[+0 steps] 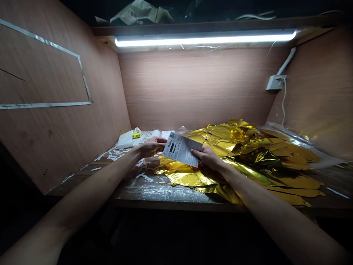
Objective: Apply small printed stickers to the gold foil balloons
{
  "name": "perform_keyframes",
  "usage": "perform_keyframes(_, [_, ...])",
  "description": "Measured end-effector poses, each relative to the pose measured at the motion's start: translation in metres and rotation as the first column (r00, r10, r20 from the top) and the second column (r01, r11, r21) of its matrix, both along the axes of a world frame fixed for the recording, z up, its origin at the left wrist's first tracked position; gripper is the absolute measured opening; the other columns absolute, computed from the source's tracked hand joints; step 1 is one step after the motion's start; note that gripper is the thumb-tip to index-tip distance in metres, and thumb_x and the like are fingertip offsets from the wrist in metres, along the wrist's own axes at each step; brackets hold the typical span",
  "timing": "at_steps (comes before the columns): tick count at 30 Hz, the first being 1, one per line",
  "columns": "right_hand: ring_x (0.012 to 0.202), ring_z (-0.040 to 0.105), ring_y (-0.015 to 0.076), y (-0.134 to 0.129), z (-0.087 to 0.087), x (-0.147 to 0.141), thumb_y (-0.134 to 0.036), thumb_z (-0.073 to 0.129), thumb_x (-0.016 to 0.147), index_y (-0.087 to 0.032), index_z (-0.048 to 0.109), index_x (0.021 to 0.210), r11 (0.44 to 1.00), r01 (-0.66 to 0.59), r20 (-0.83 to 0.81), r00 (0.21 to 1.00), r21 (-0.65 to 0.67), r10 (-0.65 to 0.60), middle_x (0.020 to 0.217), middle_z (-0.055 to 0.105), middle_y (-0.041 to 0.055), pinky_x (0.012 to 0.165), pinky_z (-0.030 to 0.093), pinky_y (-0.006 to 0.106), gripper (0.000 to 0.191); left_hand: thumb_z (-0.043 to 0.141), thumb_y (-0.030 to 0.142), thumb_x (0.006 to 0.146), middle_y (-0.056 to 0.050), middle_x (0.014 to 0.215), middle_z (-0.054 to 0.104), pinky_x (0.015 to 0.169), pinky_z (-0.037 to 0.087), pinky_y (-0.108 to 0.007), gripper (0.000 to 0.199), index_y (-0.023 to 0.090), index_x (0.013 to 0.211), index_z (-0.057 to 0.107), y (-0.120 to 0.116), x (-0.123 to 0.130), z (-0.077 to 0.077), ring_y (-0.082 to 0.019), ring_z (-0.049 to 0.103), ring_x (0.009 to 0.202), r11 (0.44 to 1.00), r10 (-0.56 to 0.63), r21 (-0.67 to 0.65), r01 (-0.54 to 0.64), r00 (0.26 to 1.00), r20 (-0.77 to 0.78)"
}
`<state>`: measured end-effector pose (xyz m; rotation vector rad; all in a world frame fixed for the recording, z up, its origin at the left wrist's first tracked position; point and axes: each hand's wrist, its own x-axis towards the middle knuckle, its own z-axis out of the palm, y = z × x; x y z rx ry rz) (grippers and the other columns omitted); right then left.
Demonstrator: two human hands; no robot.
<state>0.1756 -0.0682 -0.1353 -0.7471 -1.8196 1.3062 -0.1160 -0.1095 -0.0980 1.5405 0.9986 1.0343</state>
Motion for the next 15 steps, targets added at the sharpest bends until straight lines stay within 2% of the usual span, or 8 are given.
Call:
perform_keyframes(4, [0.041,0.037,0.0064,0.008,0.003,-0.001,-0.054,0.080,0.075,-0.018,0.051,0.066,0.999,0.035,-0.093,0.995,-0.009,-0.035,0.050,0.047,-0.0044,0.038,0.026,0.022,0.047,0.067,0.028,0.097,-0.008,0.111,0.069,0.082,0.060,-0.037,0.023,0.012,0.113,0.067,0.006,-0.007,0.002,-0.019,0.069,0.094,0.999,0.030,0.018,-0.028,0.996,-0.084])
perform_keyframes(8, [0.045,0.036,0.0043,0.023,0.009,-0.001,-0.050,0.066,0.094,-0.018,0.046,0.067,0.985,0.173,-0.259,0.950,-0.025,-0.173,0.058,0.045,-0.0061,0.041,0.029,0.019,0.046,0.066,0.030,0.098,-0.008,0.109,0.068,0.078,0.060,-0.035,0.023,0.012,0.113,0.066,0.007,-0.029,0.011,-0.018,0.068,0.090,0.992,0.129,0.033,-0.125,0.964,-0.232])
perform_keyframes(11, [0.046,0.039,0.0045,0.032,0.009,0.002,-0.042,0.059,0.101,-0.015,0.054,0.077,0.958,0.276,-0.316,0.905,-0.072,-0.284,0.062,0.047,-0.0070,0.043,0.034,0.017,0.037,0.066,0.029,0.098,-0.006,0.102,0.069,0.072,0.059,-0.032,0.020,0.012,0.109,0.066,-0.002,-0.050,0.022,-0.016,0.067,0.083,0.986,0.141,-0.018,-0.163,0.898,-0.416])
perform_keyframes(15, [0.061,0.057,0.0083,0.037,0.006,0.004,-0.038,0.062,0.101,-0.012,0.064,0.099,0.922,0.364,-0.332,0.860,-0.132,-0.387,0.081,0.063,-0.0007,0.055,0.051,0.022,0.026,0.067,0.029,0.098,-0.005,0.099,0.069,0.072,0.060,-0.031,0.019,0.012,0.107,0.067,-0.006,-0.066,0.041,-0.015,0.067,0.081,0.974,0.108,-0.089,-0.206,0.779,-0.618])
